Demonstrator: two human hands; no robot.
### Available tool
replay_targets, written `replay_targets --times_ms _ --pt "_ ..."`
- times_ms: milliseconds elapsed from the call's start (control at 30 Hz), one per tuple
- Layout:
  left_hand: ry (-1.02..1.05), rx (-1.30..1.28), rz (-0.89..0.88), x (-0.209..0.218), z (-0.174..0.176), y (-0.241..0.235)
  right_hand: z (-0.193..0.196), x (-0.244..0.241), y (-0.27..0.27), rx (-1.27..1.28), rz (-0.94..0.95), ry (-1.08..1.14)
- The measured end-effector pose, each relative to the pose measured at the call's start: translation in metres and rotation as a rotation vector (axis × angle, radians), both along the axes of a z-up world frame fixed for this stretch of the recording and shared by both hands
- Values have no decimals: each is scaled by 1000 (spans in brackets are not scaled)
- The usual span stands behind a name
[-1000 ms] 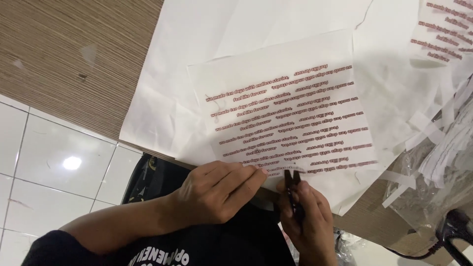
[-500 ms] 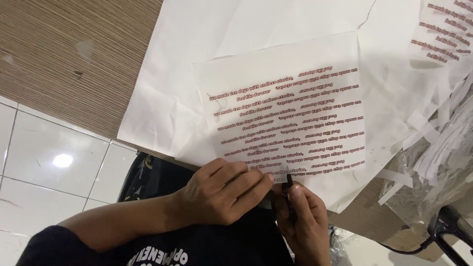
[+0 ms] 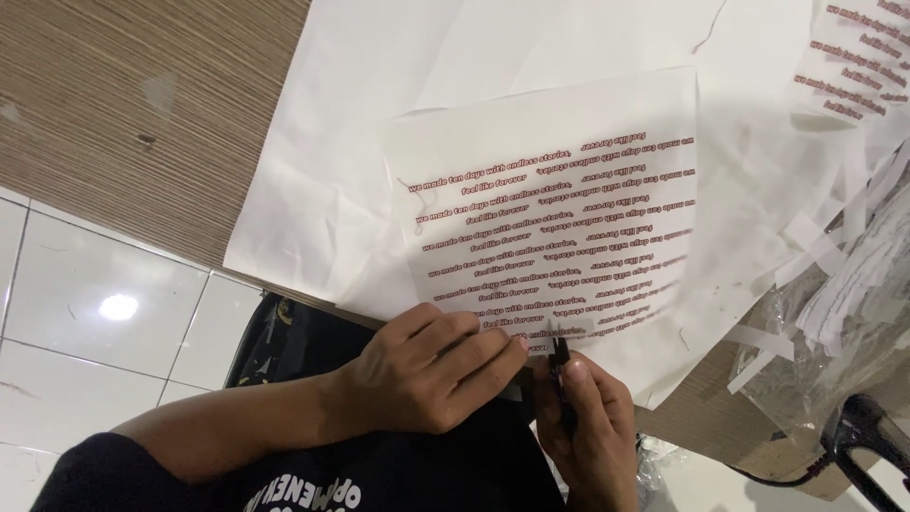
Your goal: The person uses a pair of scissors to cut a sheet of white paper with printed text on a wooden table. They hold the paper with one hand and carefully cut along the lines of text, separating the sheet into smaller strips.
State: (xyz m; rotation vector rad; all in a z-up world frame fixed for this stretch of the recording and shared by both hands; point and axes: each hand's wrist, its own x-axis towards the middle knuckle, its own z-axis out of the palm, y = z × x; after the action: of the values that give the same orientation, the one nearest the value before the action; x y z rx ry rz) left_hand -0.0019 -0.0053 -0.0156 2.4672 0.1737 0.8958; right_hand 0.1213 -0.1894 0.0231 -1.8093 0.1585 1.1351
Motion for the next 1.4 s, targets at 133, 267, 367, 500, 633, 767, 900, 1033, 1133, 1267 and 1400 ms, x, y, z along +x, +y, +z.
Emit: replay_targets --times_ms 133,267,367,500,633,767,900,1033,1133,1267,1400 --pt "13 29 0 0 1 0 0 1 5 -68 -103 117" --pt "6 36 5 0 0 -1 -2 -1 6 -81 -91 89" --pt "6 32 4 1 1 -1 -3 -2 5 -75 -89 55" --pt "7 47 8 0 -4 -5 -3 -5 6 -53 -102 43" --pt "1 45 15 1 -2 -3 -4 -5 7 56 -138 88" --pt "19 27 -4 1 0 -2 -2 -6 10 45 -119 78" --pt "16 10 12 3 7 0 -1 -6 7 8 -77 81" --pt "20 -68 -20 8 21 -2 2 -10 6 96 -85 11" --pt "15 -362 -96 18 25 -16 -1 -10 -12 25 -162 -75" --pt "176 -805 -134 35 20 -32 0 -8 -28 -86 -50 -222" --pt "386 -1097 -168 50 14 -39 -1 -6 -36 -127 -192 -202"
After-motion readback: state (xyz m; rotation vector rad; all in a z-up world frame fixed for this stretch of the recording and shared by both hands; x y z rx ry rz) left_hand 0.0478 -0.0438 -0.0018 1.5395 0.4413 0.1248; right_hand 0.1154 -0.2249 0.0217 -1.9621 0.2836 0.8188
